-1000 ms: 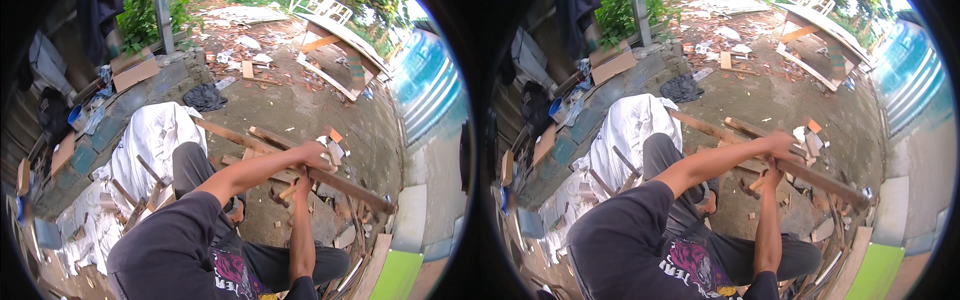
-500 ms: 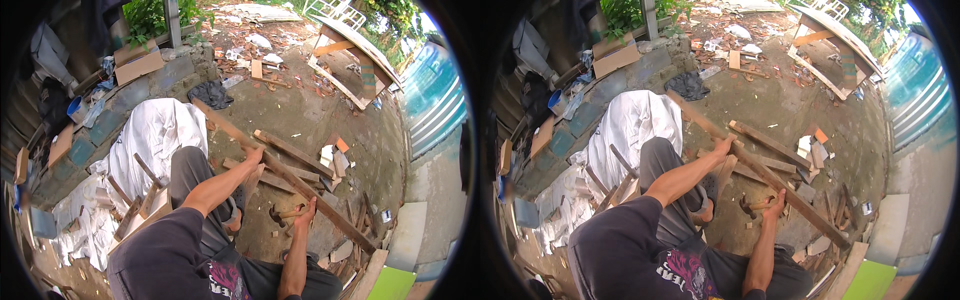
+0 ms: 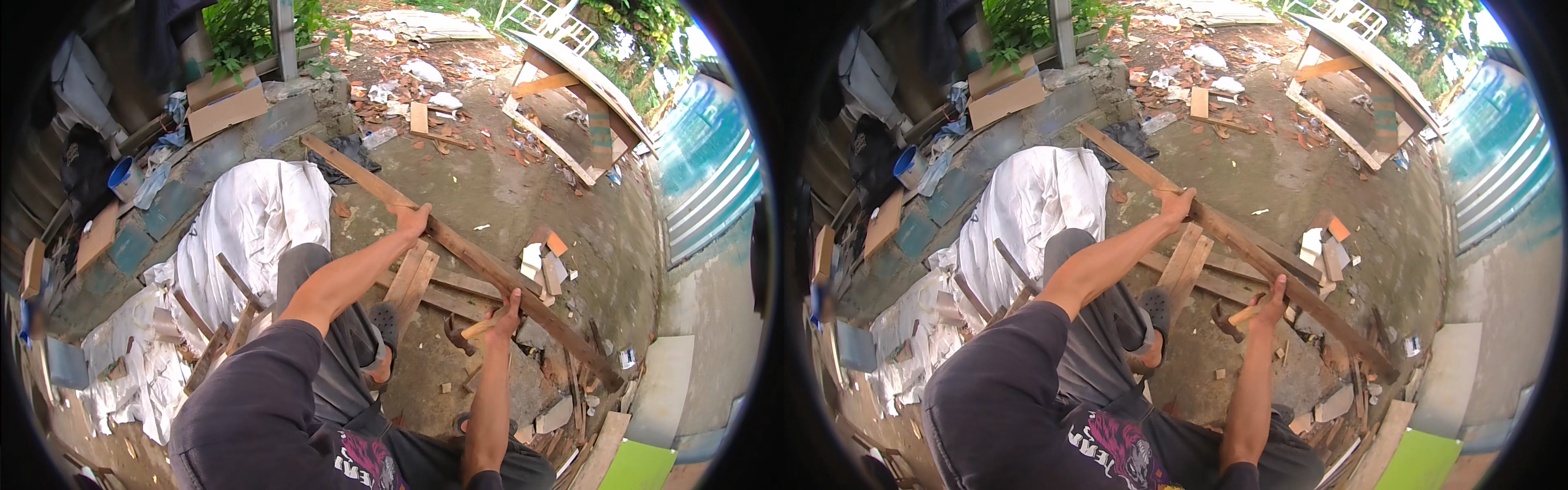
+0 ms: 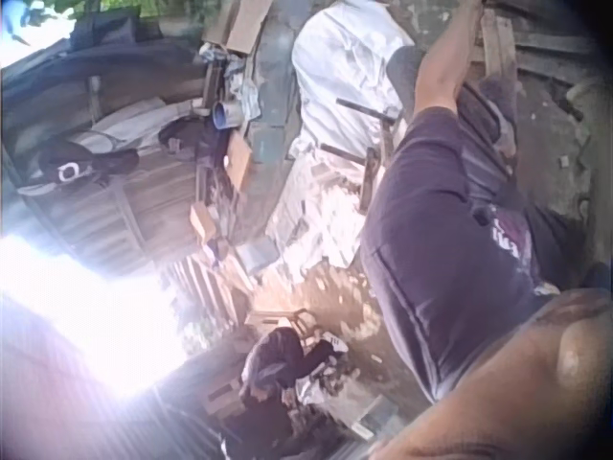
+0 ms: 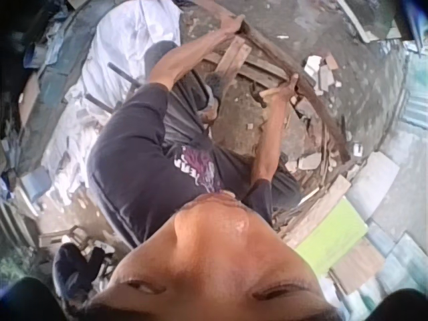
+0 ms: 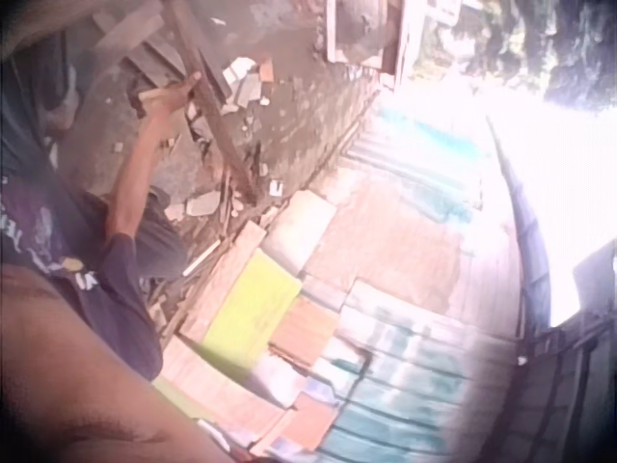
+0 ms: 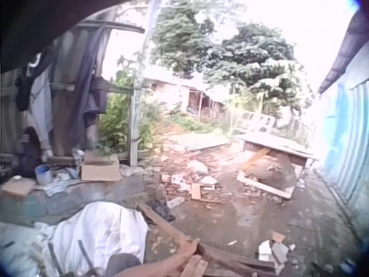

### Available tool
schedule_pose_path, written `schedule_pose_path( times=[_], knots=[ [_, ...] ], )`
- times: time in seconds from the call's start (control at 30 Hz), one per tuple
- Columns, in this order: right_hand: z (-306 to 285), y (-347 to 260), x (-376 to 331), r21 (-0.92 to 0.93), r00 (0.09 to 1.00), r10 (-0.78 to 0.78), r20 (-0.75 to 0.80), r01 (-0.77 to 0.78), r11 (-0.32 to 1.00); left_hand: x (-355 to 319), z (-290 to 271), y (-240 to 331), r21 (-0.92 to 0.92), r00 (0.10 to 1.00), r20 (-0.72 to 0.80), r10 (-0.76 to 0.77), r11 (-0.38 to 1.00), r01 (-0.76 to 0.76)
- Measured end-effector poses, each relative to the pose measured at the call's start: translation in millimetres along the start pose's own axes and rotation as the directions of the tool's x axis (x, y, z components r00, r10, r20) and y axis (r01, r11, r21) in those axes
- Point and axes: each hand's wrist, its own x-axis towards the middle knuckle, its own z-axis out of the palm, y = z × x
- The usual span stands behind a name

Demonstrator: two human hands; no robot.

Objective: The person sits on the ground and uses a hammer to repeatedly strike a long piece of wood, breaking it into smaller fragments. The person then picks up the broken pieces and continues to break them down further.

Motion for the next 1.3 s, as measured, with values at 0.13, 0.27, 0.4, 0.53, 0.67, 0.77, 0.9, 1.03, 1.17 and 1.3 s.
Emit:
schedule_pose_path(
  times=[0.13,0.27,0.4,0.53,0.67,0.77,0.9,1.03,1.17,1.3],
  knots=[
    [11,21,-25,0.097,0.995,0.102,-0.002,-0.101,0.990,0,-27,2,0.031,0.996,0.022,-0.088,0.996,0.088],
    [12,43,-50,0.197,0.987,0.157,0.031,-0.160,0.967,-1,-43,-12,0.054,0.998,0.004,-0.063,0.997,0.063],
    [1,80,-68,0.050,0.969,0.246,0.028,-0.248,0.968,7,-62,-26,0.154,1.000,0.020,-0.015,0.988,0.012],
    [-13,97,-67,0.014,0.983,0.167,-0.082,-0.166,0.986,-3,-47,-21,0.209,0.988,0.129,-0.083,0.976,0.055],
    [-47,69,-36,0.172,0.993,0.106,-0.058,-0.094,0.981,-15,3,-22,0.179,0.964,0.252,-0.081,0.983,0.036],
    [-44,18,-14,0.184,0.995,-0.101,0.008,0.098,0.978,10,23,-20,0.120,0.930,0.360,-0.072,0.992,0.030],
    [-102,-124,18,-0.056,0.916,-0.349,-0.197,0.345,0.937,-80,129,8,0.085,0.739,0.586,-0.333,0.932,0.353],
    [-149,-251,7,-0.292,0.765,-0.495,-0.411,0.404,0.867,-187,168,25,0.496,0.259,0.728,-0.634,0.749,0.440],
    [-175,-332,-42,-0.386,0.612,-0.645,-0.457,0.517,0.764,-252,165,34,0.630,0.147,0.776,-0.613,0.762,-0.151],
    [-188,-394,-119,-0.370,0.610,-0.705,-0.362,0.600,0.710,-304,182,72,0.474,0.173,0.873,-0.455,0.714,-0.516]
  ],
)
